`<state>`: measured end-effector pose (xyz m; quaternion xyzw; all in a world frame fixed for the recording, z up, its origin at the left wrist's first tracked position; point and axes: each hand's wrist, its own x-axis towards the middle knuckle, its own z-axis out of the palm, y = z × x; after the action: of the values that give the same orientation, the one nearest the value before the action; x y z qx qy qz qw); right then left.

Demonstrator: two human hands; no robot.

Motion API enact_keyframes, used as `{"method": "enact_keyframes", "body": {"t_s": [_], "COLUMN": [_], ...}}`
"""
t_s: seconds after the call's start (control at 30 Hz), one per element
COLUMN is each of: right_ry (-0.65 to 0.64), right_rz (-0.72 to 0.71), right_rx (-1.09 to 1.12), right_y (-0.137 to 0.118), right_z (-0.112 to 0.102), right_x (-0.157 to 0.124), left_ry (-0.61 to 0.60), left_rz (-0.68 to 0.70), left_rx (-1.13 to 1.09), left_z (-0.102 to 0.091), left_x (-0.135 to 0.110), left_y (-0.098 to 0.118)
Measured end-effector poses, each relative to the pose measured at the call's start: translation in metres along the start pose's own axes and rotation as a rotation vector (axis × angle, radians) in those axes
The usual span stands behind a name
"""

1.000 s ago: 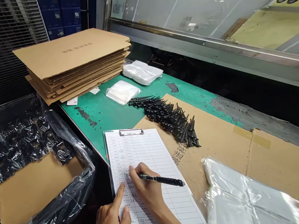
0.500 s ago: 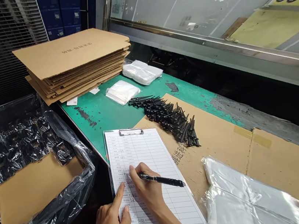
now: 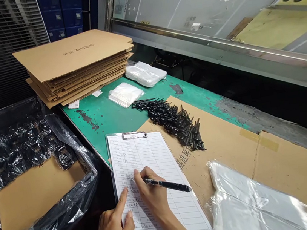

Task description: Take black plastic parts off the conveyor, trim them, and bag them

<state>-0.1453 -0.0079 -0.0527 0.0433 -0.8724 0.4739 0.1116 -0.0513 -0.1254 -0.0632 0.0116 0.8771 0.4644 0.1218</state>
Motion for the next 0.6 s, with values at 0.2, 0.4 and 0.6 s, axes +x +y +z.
{"method": "enact_keyframes", "body": {"t_s": [0.2,0.4,0.6], "right_ry": [0.005,0.001,0.028], "right_rz": [0.002,-0.003,0.009], "right_rx": [-0.002,0.002,-0.01], "right_y": [-0.0006,-0.0004,-0.0003], "right_z": [-0.0001,-0.0003,-0.0003], "right_x": [-0.0003,-0.0001,0.0002], "left_ry": [0.013,0.025,0.034], "left_rz": [0.009,0.016,0.013], "left_rx": [-0.016,-0.006,0.015], "left_z": [0.0009,0.0015,0.0021], "left_x": [0.0007,0.0002,0.0004], "left_y": [-0.0014,-0.0019,-0.0027]}}
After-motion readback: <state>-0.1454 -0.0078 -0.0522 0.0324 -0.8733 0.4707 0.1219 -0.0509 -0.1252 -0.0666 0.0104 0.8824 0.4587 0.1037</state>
